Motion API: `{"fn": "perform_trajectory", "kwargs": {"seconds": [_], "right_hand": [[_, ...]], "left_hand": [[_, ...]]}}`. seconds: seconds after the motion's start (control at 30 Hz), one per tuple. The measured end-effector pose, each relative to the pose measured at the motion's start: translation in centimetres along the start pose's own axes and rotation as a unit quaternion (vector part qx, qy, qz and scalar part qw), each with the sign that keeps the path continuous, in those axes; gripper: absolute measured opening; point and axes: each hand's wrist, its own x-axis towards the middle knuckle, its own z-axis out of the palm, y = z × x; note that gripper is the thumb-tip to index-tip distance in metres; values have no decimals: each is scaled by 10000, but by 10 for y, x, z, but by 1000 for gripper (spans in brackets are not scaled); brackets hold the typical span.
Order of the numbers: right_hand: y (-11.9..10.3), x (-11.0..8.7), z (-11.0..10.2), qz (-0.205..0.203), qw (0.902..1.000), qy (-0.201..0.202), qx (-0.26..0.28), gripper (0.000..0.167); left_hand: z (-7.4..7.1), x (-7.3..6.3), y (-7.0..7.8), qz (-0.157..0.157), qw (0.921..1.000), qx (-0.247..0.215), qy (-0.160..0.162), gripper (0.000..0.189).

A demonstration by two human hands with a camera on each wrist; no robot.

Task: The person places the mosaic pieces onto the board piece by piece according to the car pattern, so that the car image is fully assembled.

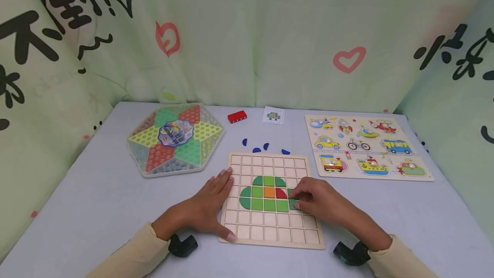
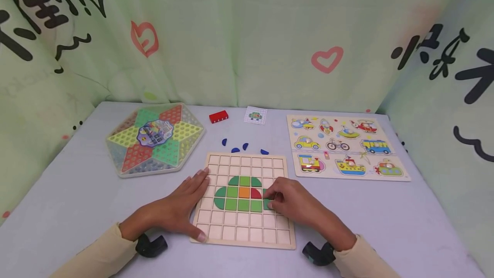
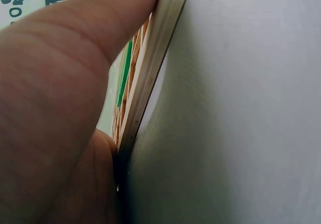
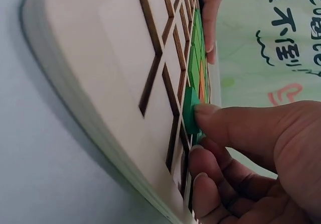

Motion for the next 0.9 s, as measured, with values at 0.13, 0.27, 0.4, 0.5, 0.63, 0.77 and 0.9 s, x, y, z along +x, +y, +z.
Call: {"fn": "perform_trajectory", "kwargs": {"seconds": [0.13, 0.27, 0.4, 0.5, 0.63, 0.77, 0.9], "right_hand": [[-1, 0, 0, -22, 10000, -84, 13, 19], [-3, 0, -1, -33, 9998, -199, -2, 17], [-4, -1, -3, 44, 9998, -194, -26, 16], [-5, -1, -6, 210, 9997, -83, -97, 14], [-2, 5, -10, 388, 9984, 286, -294, 12], [3, 15, -14, 483, 9951, 725, -470, 13], [6, 25, -19, 437, 9925, 1029, -492, 13]], "left_hand": [[0, 0, 0, 0, 10000, -11, -10, 135], [0, 0, 0, 5, 10000, -25, -8, 135], [0, 0, 0, 5, 10000, -42, -2, 135], [0, 0, 1, -1, 10000, -65, -11, 135], [-1, -1, 1, -18, 9999, -113, -37, 135], [-1, -1, 0, -5, 9999, -110, -29, 135], [-1, -1, 0, 22, 9999, -102, -6, 135]]}}
